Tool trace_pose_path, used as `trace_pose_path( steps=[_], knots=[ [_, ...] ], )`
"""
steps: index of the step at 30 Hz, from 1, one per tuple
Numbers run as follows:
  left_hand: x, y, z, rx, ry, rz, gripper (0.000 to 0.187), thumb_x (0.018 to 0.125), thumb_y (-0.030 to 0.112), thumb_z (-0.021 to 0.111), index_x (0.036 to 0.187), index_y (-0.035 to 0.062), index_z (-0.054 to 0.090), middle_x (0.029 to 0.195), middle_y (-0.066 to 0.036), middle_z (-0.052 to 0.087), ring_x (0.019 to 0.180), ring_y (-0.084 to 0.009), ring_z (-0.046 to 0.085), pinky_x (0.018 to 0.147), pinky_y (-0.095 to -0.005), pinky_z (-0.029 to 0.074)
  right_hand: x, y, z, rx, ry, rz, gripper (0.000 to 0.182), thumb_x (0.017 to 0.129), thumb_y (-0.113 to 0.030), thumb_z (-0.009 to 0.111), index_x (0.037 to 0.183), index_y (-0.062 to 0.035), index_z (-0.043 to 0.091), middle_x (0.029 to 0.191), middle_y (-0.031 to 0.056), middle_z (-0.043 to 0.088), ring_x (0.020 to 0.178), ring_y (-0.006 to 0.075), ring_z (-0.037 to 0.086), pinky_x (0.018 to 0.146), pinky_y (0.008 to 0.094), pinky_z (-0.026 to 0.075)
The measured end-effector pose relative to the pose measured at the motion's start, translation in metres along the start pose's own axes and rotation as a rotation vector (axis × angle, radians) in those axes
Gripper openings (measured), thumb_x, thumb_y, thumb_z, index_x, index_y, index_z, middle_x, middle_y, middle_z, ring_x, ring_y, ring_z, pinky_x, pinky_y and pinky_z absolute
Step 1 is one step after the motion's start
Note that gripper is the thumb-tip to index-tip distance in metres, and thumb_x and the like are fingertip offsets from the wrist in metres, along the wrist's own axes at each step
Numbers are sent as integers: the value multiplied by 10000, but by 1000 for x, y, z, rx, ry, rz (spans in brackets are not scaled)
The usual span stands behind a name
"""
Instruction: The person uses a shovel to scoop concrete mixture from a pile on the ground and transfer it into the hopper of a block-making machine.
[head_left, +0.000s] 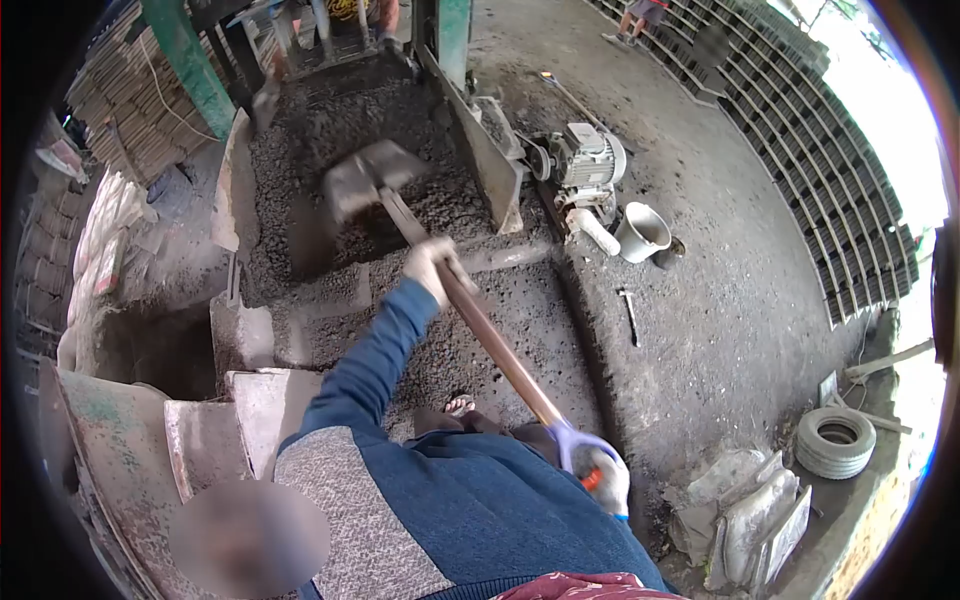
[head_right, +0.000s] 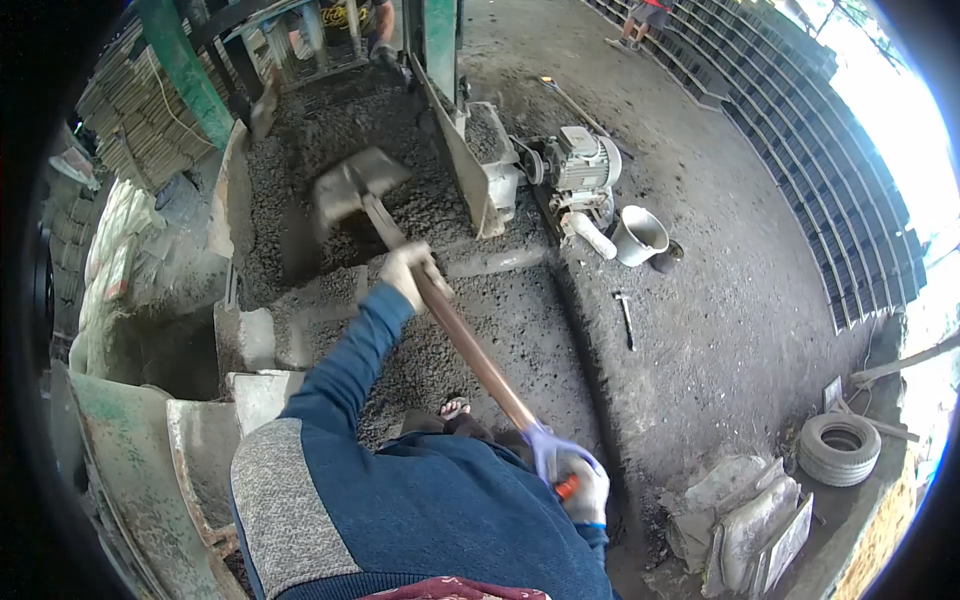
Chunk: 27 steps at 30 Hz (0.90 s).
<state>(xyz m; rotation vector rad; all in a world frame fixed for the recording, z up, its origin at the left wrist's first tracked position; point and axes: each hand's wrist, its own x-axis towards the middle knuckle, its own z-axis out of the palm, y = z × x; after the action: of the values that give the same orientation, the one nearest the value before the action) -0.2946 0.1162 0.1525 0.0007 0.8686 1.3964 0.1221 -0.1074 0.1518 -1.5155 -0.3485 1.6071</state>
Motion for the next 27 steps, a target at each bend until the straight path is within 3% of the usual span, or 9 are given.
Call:
trace_pose_path(
  steps=[5, 8, 9, 10, 12, 17, 19, 21, 27],
  knots=[
    [42, 33, 11, 30, 176, 234, 284, 926, 318, 619, 724, 159, 498, 549, -15, 471, 521, -204, 468, 697, -472, 488, 10, -34, 21, -190, -154, -142, 110, 861, -85, 666, 954, -41, 627, 769, 58, 648, 626, 171, 608, 569, 324, 501],
    [10, -52, 26, -8, 79, 181, 249, 941, 304, 614, 774, 138, 531, 606, -31, 517, 516, -251, 527, 724, -538, 508, 55, -41, -81, -74, -77, -60, 86, 837, -56, 635, 899, -11, 674, 763, 77, 659, 587, 177, 601, 539, 316, 491],
    [-4, -88, 27, -48, 89, 117, 233, 939, 303, 622, 791, 140, 544, 616, -34, 530, 535, -259, 538, 736, -559, 507, 70, -42, -114, -124, 27, -20, 150, 794, -74, 647, 920, 2, 679, 766, 126, 679, 644, 257, 643, 596, 377, 524],
    [-12, -120, 22, -103, 75, 68, 211, 942, 284, 625, 810, 136, 551, 631, -40, 545, 566, -262, 556, 756, -572, 502, 95, -40, -161, -713, -110, -446, 191, 760, -93, 659, 923, 4, 684, 783, 151, 689, 701, 303, 653, 654, 410, 529],
    [-29, -182, 4, -176, 20, 53, 178, 942, 245, 623, 835, 119, 557, 655, -52, 560, 623, -280, 584, 796, -568, 498, 138, -26, -228, -1379, -301, -828, 242, 696, -130, 679, 903, -7, 699, 819, 183, 703, 816, 371, 660, 760, 456, 523],
    [-120, -288, -3, -340, -7, 279, 120, 905, 171, 624, 859, 69, 579, 722, -115, 572, 687, -328, 603, 790, -534, 513, 237, -79, -302, -1680, -433, -538, 155, 649, -108, 705, 791, -51, 735, 799, 160, 703, 828, 364, 671, 757, 450, 527],
    [-143, -320, -18, -468, 216, 304, 159, 893, 191, 638, 820, 65, 576, 736, -114, 572, 699, -336, 604, 759, -525, 520, 294, -114, -315, -1786, -713, -818, 152, 716, -66, 684, 846, 9, 706, 732, 170, 674, 662, 301, 666, 625, 410, 540],
    [-165, -344, -36, -688, 378, 314, 199, 881, 212, 657, 776, 69, 567, 701, -109, 563, 684, -344, 601, 727, -549, 524, 293, -151, -252, -1091, -336, 73, 121, 780, -57, 668, 857, 37, 662, 709, 126, 651, 590, 221, 631, 546, 359, 525],
    [-208, -459, -103, -1273, 704, 521, 262, 951, 268, 605, 741, 132, 528, 602, -38, 524, 586, -289, 553, 798, -606, 526, 249, -209, -68, -1174, -722, -278, 120, 758, -39, 624, 836, 43, 663, 669, 82, 613, 544, 193, 595, 524, 316, 499]
  ],
)
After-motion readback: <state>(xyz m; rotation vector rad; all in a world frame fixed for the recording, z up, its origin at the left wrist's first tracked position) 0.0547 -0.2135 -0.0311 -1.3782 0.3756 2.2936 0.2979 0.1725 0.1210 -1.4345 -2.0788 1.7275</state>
